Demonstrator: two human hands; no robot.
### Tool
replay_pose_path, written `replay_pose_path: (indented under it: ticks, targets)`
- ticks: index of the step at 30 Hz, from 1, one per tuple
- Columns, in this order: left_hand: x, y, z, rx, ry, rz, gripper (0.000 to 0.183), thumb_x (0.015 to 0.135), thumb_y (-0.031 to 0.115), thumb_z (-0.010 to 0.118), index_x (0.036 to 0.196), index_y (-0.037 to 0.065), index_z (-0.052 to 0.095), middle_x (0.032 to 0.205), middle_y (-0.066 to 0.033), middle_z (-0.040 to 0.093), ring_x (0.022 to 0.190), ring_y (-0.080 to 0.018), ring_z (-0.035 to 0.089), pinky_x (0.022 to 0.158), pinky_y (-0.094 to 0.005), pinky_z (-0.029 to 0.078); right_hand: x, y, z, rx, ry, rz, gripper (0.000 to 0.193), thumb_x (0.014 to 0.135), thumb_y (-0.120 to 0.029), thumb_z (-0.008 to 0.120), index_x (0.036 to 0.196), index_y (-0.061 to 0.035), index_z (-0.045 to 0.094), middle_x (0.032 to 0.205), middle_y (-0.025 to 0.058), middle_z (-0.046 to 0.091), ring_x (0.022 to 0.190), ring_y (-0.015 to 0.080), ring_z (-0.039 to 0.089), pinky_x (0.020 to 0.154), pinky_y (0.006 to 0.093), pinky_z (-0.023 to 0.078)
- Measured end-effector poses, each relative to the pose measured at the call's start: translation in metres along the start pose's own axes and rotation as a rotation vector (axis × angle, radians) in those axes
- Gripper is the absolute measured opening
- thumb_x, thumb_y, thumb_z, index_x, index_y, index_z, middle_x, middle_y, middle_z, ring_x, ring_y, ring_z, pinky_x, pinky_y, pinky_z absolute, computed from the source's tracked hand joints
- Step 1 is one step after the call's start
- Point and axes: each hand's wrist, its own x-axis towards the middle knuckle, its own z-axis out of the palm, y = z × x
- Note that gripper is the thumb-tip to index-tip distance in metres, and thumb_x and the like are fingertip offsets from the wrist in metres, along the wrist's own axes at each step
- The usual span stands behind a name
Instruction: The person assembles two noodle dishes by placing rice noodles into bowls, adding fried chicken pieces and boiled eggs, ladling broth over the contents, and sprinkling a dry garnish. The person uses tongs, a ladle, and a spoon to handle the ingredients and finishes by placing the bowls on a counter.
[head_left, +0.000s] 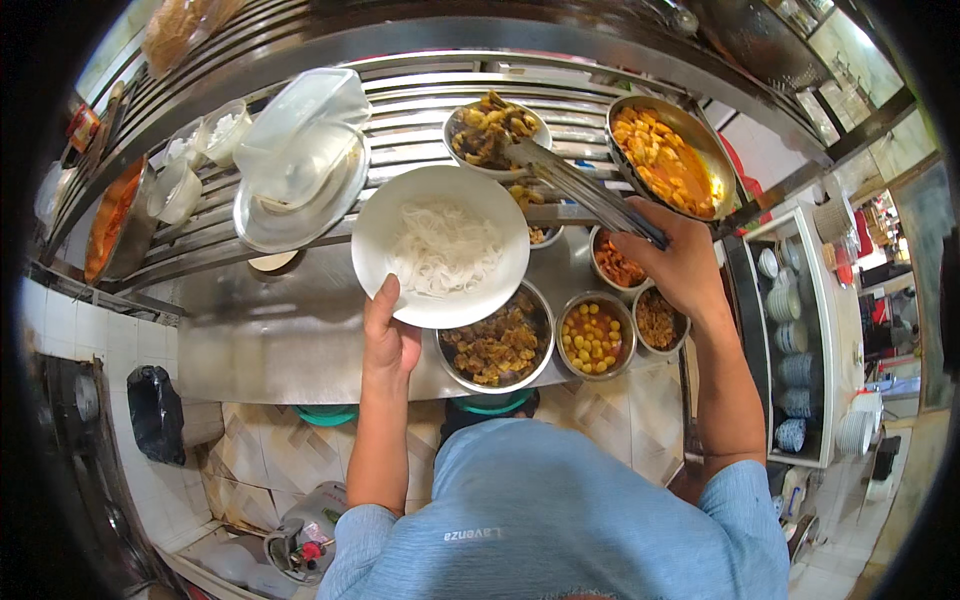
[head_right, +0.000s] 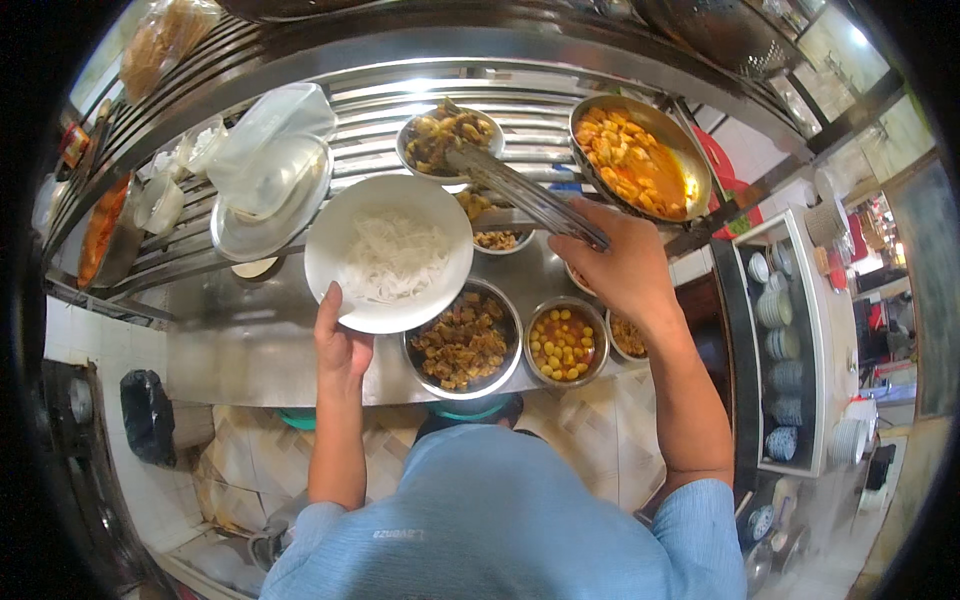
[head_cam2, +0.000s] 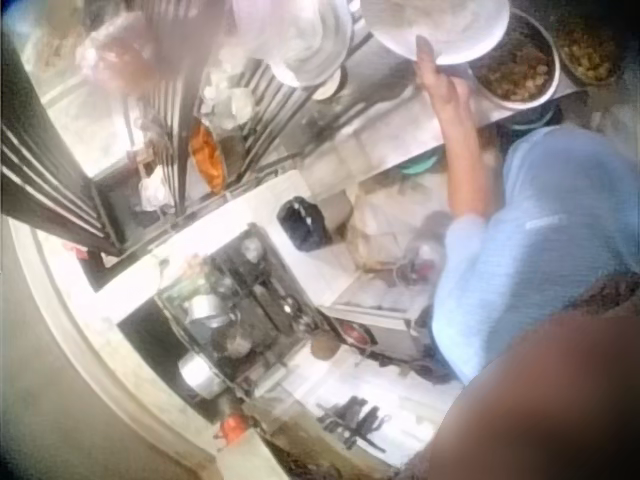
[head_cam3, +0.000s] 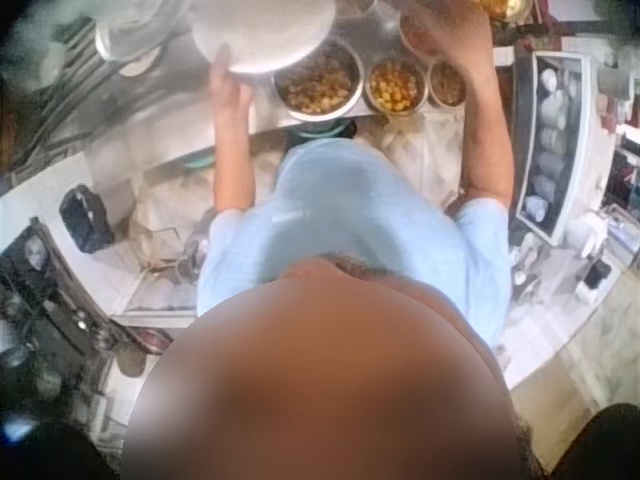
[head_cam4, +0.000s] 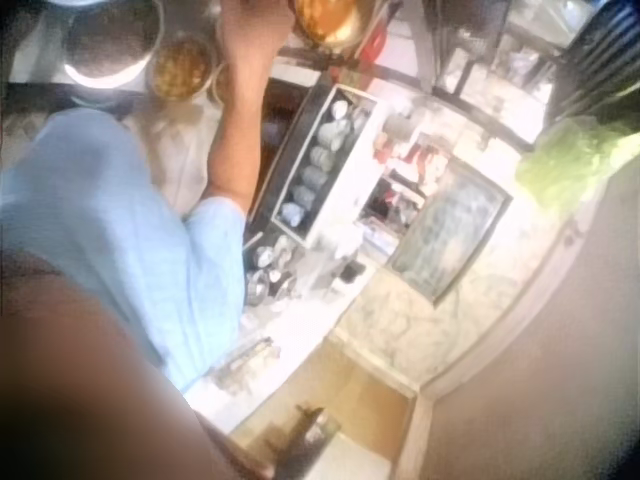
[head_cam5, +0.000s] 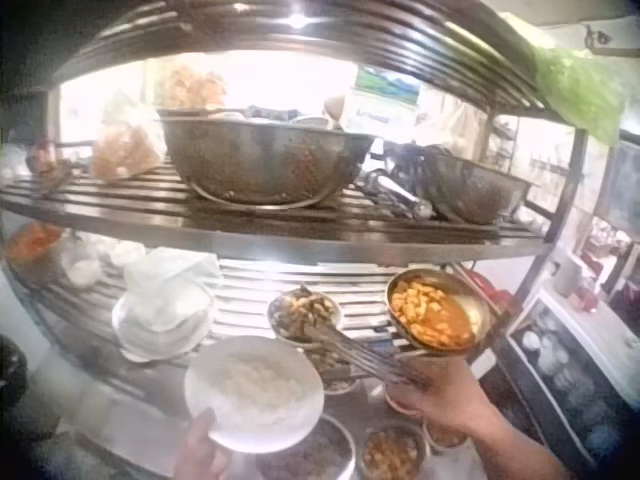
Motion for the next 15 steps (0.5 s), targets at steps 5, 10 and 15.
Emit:
replay_pose_path:
  ticks: [5,10,15]
  targets:
    - [0.003,-0.004,-0.009,-0.008,0.041,0.015,0.063,0.095,0.032,0.070,0.146,0.001,0.047,0.142,-0.0148,0.059,0.131,-0.0323,0.057,0.113,-0.0487,0.043,-0.040,0.033,0.019,-0.071,-0.001,0.159,0.050,0.082,-0.027,0.078,0.123,0.0001,0.071,0.107,0.0233,0.074,0.093,0.0314,0.075,0.085,0.0378,0.055]
    - [-0.020,0.008,-0.035,0.029,0.061,-0.023,0.064,0.095,0.028,0.068,0.147,-0.001,0.045,0.142,-0.0174,0.059,0.130,-0.0350,0.058,0.113,-0.0501,0.045,-0.052,0.059,0.038,0.029,0.052,0.119,0.053,0.081,-0.029,0.080,0.123,0.0004,0.071,0.105,0.0234,0.074,0.091,0.0330,0.074,0.083,0.0377,0.056]
    - [-0.047,-0.017,-0.072,0.035,0.088,-0.163,0.069,0.091,0.019,0.067,0.149,-0.006,0.040,0.145,-0.0211,0.055,0.135,-0.0344,0.055,0.116,-0.0480,0.042,-0.050,0.059,0.044,0.000,-0.004,0.150,0.055,0.081,-0.029,0.081,0.125,0.0016,0.069,0.108,0.0244,0.074,0.093,0.0326,0.075,0.085,0.0370,0.056]
